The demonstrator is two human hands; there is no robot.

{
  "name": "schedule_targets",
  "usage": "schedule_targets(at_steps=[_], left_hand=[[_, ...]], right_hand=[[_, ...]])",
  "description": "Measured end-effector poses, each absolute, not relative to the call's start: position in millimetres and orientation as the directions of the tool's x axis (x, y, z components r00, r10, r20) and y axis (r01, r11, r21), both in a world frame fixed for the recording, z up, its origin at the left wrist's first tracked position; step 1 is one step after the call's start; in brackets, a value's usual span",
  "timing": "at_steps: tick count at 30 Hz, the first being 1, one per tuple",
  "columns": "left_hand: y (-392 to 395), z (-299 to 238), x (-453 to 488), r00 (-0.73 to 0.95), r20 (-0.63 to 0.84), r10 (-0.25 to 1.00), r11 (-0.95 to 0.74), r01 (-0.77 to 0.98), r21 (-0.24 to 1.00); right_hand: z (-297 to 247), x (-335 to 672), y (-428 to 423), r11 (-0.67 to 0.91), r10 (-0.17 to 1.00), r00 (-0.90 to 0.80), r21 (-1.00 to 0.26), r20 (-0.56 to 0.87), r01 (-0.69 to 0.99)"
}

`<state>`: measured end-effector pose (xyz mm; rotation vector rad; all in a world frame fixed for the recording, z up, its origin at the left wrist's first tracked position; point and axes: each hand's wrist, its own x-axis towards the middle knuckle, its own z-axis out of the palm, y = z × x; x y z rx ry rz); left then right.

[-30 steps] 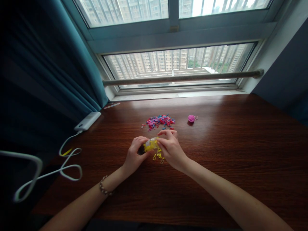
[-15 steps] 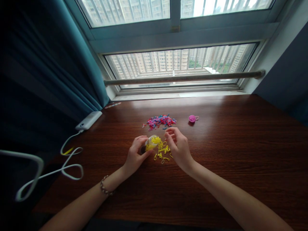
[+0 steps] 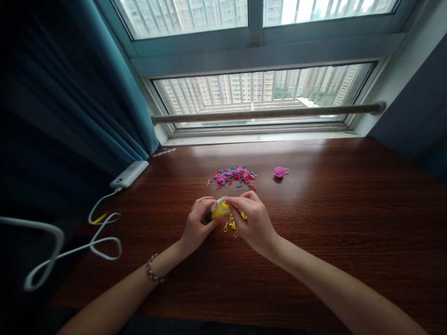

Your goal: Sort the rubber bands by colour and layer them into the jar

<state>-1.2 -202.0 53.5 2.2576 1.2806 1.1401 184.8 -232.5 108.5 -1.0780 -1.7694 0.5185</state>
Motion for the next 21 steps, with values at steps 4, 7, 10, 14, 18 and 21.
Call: schedule_targets(at_steps=[4,7,10,14,18,21], left_hand=[[-202,53,-2,0.272,0.484,0.832,-0.545,0.57,0.615],[-203,54,-3,0.233,0.459,0.857,-0.511,0.497,0.702],[-208,57,0,0.187,0.391,0.901,-0.431,0.285,0.856],[-219,60,14,0.255,0.295,0.921,-0.312,0.029,0.95],[-225,58,26,0.342,0.288,0.894,-0.356,0.155,0.922],[-216,58,22,0.402,0.333,0.853,-0.479,0.349,0.806]], right_hand=[[107,185,-238,0.546,0.819,-0.118,-0.701,0.561,0.458],[106,189,-240,0.533,0.816,-0.024,-0.735,0.578,0.418],[101,193,-239,0.513,0.835,-0.046,-0.744,0.549,0.428],[89,190,-241,0.52,0.853,-0.226,-0.729,0.47,0.445],[81,186,-246,0.495,0.869,-0.239,-0.755,0.433,0.43],[79,200,-244,0.439,0.895,-0.134,-0.785,0.426,0.437]])
